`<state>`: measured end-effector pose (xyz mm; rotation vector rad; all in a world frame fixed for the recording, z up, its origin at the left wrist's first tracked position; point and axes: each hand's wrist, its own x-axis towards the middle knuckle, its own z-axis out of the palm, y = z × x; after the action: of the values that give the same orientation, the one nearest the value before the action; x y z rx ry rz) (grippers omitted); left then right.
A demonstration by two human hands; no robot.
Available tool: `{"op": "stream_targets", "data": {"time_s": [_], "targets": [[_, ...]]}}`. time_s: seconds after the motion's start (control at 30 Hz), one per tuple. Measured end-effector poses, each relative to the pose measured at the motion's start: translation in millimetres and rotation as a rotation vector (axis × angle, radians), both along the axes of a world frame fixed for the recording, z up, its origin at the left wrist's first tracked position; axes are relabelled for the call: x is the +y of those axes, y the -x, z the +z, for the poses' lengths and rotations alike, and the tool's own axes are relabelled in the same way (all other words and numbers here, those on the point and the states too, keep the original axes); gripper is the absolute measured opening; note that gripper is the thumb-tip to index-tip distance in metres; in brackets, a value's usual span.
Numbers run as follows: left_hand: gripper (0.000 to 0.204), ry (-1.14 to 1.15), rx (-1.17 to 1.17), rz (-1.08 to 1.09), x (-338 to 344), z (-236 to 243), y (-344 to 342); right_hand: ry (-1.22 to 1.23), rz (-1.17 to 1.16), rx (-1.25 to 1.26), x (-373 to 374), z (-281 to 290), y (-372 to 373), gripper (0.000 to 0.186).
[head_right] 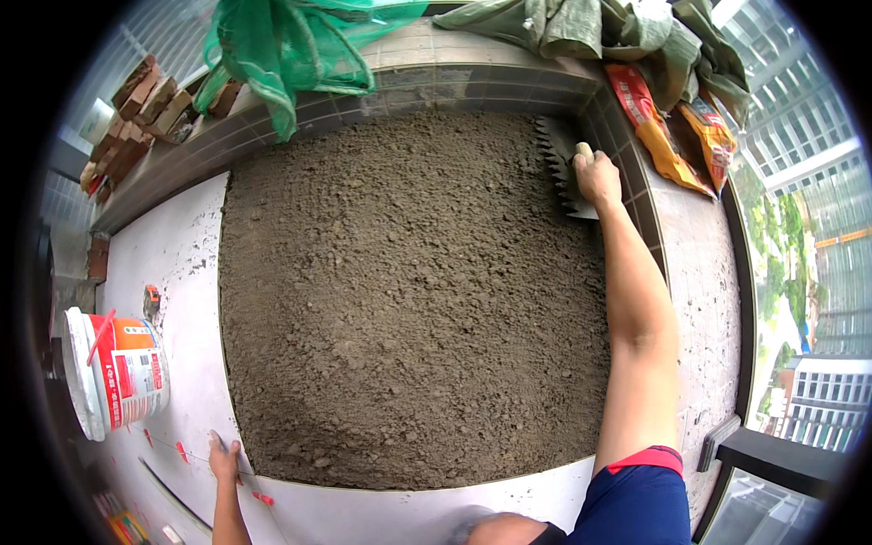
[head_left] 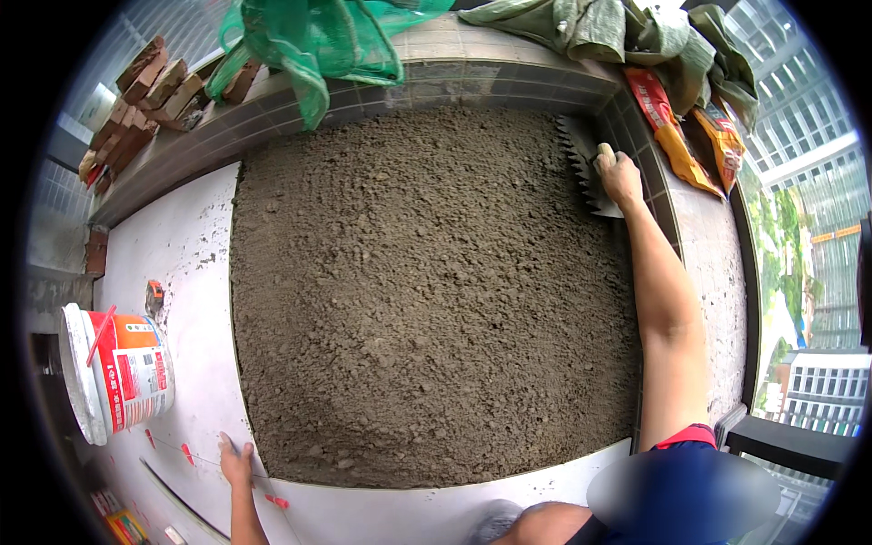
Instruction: The person uses a notched trowel to spread and level wet mortar onto a floor surface between laid tiles, occasionally scooping more mortar from a bucket.
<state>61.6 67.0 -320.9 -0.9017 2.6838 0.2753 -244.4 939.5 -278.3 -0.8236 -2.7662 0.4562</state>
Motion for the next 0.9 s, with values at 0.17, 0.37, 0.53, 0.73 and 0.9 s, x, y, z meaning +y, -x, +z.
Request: {"op": "stream_targets", "data": {"time_s": [0.17,0.37,0.53,0.73,0.9], "targets": [[0.089,0.039,-0.017,-0.022,-7.3,8.5,-1.0,0.388,0.081,0.029,-78.8,0.5,13.5,0.059],[0.093,0.0,-0.019,0.014,4.6,20.4,15.2,0.507,0.064,-0.028,-154.6,-0.9,28.0,0.06],[0.095,0.014,-0.035,-0.003,8.6,16.2,18.9,0.626,0.171,-0.172,-252.9,10.9,49.7,0.06],[0.096,0.046,-0.015,-0.037,-1.2,22.3,14.2,0.958,0.384,-0.017,-354.5,19.7,21.8,0.048],[0.096,0.065,-0.048,-0.054,5.2,17.5,17.5,1.359,0.346,-0.132,-343.7,44.2,39.1,0.039]]}}
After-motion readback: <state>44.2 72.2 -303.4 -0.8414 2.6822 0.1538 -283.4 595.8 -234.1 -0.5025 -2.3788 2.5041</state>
